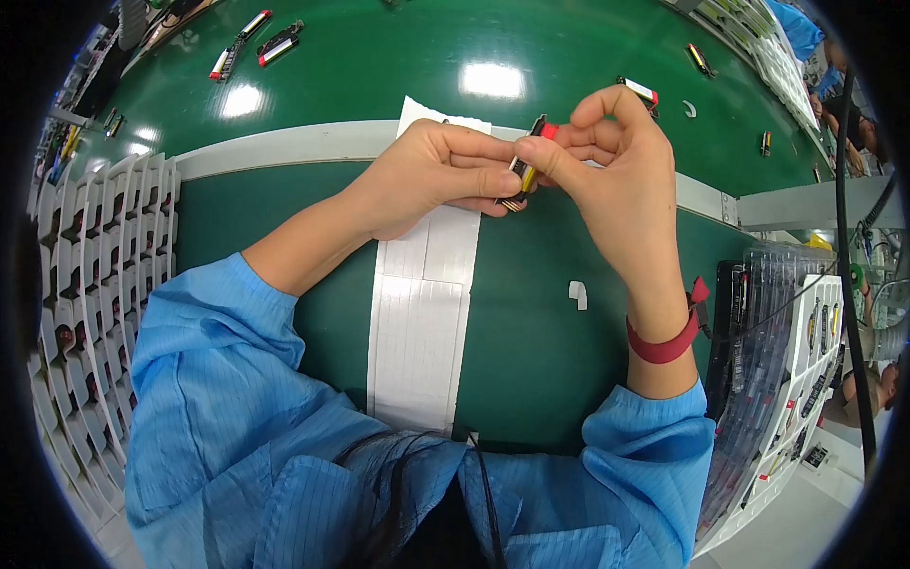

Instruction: The person assembles small electronic components by placing batteries into plastic casings by hand at a factory workstation.

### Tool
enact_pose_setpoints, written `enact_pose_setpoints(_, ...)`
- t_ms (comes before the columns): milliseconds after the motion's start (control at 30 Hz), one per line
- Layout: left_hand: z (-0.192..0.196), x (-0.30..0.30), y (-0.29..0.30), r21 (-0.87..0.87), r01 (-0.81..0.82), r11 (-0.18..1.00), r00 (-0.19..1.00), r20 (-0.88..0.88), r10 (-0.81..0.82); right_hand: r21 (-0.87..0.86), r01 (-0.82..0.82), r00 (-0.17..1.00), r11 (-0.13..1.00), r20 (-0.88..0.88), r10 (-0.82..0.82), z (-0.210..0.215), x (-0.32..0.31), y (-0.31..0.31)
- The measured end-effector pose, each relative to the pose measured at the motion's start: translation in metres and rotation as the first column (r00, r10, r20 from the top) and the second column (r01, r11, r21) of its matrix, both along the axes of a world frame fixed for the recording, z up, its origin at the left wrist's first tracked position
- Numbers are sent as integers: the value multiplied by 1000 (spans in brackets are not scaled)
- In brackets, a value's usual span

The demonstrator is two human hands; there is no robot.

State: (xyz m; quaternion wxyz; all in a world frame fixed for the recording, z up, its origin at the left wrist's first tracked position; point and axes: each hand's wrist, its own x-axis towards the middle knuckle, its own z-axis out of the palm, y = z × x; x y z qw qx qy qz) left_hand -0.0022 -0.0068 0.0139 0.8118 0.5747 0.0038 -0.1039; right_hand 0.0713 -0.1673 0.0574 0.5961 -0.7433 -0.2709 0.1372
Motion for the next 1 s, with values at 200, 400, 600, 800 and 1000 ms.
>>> enact_pose_setpoints(200,-8,-4,-9,182,-49,982,987,156,20,-118,137,955,984,278,-100,-8,-5,7)
enact_pose_setpoints(400,6,-14,-18,475,-114,873,976,219,9,-94,149,983,984,123,-137,-10,-4,7)
enact_pose_setpoints(600,-15,-11,-19,410,-214,887,938,339,70,-92,52,998,994,-35,-56,-14,1,4)
enact_pose_setpoints(800,-10,-9,-17,499,-132,856,955,295,-25,-111,-29,976,993,-216,4,-15,11,-3)
enact_pose_setpoints(1000,-10,-9,-18,522,-127,843,964,266,-19,-146,8,985,989,-172,-34,-19,10,2)
